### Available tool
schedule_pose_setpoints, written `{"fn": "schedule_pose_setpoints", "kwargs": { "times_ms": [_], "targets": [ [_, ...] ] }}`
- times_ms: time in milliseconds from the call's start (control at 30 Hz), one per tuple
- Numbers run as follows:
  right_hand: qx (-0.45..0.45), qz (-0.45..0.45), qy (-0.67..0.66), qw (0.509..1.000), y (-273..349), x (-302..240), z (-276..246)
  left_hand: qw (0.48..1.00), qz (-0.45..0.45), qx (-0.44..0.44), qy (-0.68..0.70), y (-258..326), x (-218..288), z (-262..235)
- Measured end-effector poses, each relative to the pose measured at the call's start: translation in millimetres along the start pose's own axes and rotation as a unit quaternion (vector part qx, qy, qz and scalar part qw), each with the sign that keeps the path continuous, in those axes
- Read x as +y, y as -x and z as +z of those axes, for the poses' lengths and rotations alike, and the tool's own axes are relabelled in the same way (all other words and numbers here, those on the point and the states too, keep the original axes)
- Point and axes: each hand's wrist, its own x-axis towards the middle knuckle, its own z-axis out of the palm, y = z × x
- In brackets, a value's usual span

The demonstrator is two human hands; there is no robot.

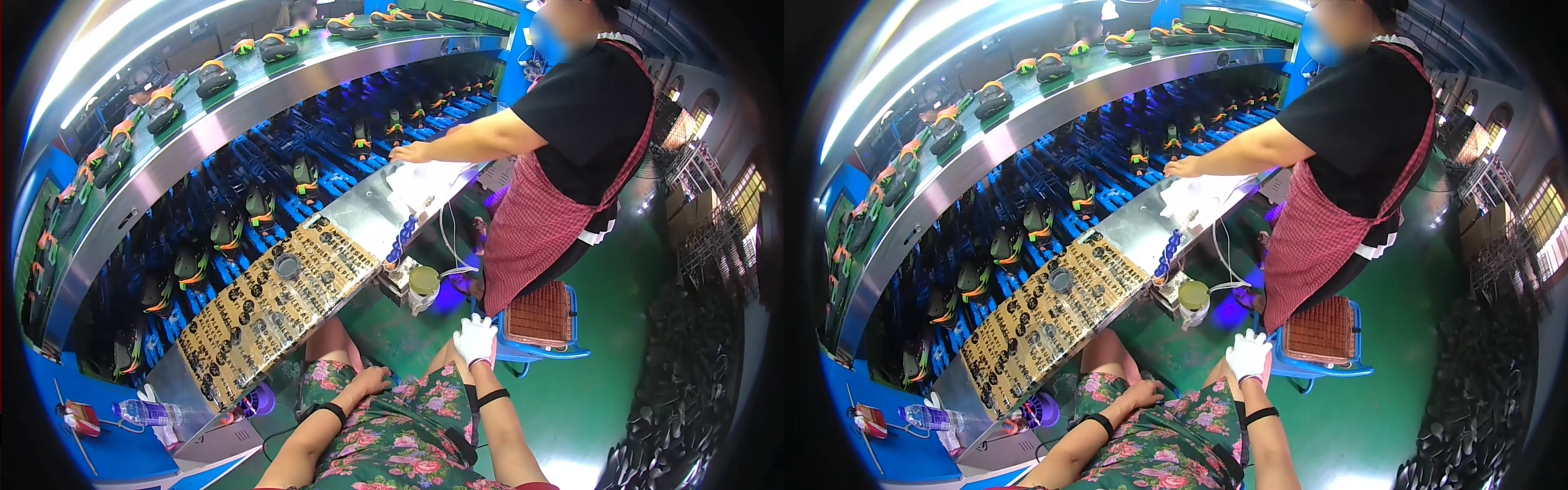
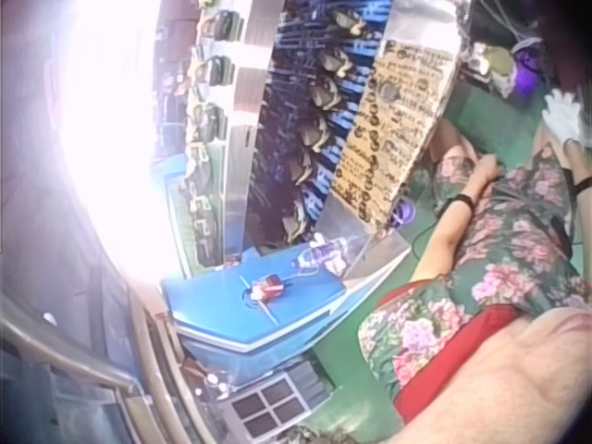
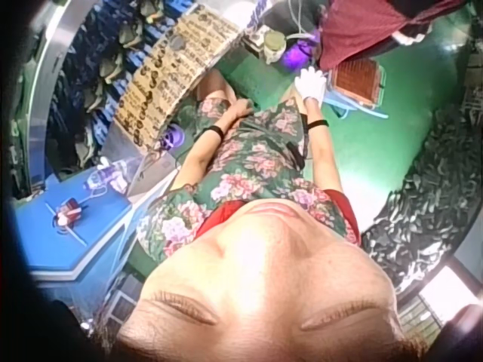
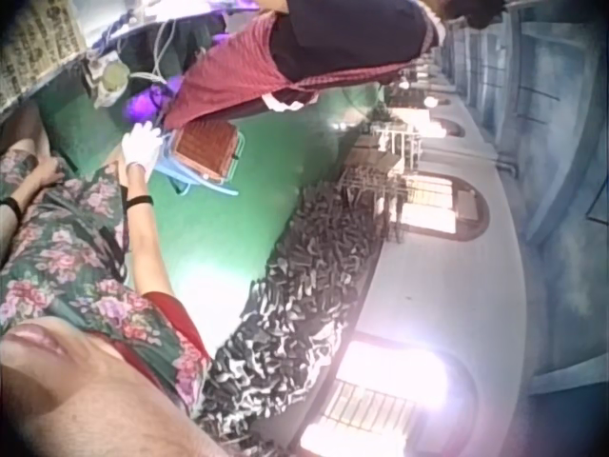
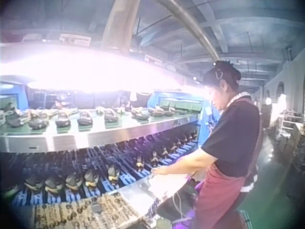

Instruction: Inspecting and handling small round black shoe components at an assembly line.

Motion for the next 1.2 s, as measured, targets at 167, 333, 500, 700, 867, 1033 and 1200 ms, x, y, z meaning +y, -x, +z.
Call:
{"fn": "schedule_pose_setpoints", "kwargs": {
  "times_ms": [167, 333, 500, 700, 867, 1033, 1200],
  "targets": [
    [0.016, 0.013, -0.019, 1.000, 6.5, 16.3, 1.9, 1.000, -0.001, 0.022, 0.011, 4.8, -14.5, 0.2],
    [0.052, -0.005, -0.062, 0.997, 9.4, 20.2, 1.7, 1.000, -0.005, 0.007, 0.009, 3.0, -14.6, -1.3],
    [0.018, -0.004, 0.009, 1.000, -1.7, -2.8, -2.0, 1.000, 0.002, -0.001, -0.004, -3.1, -6.8, 0.4],
    [0.013, 0.015, -0.016, 1.000, 6.7, 18.5, 3.3, 1.000, 0.019, 0.011, 0.004, -6.6, -14.2, 5.0],
    [0.029, 0.004, -0.041, 0.999, 8.3, 16.3, 6.9, 1.000, 0.001, 0.008, 0.013, -6.9, -35.7, 16.8],
    [0.004, 0.003, 0.005, 1.000, 2.3, 1.0, 3.7, 1.000, 0.030, -0.002, -0.004, -12.4, -21.6, 14.8],
    [0.016, 0.012, -0.012, 1.000, 1.8, 8.0, 6.0, 1.000, 0.023, -0.004, -0.007, -12.6, -25.4, 10.9]
  ]
}}
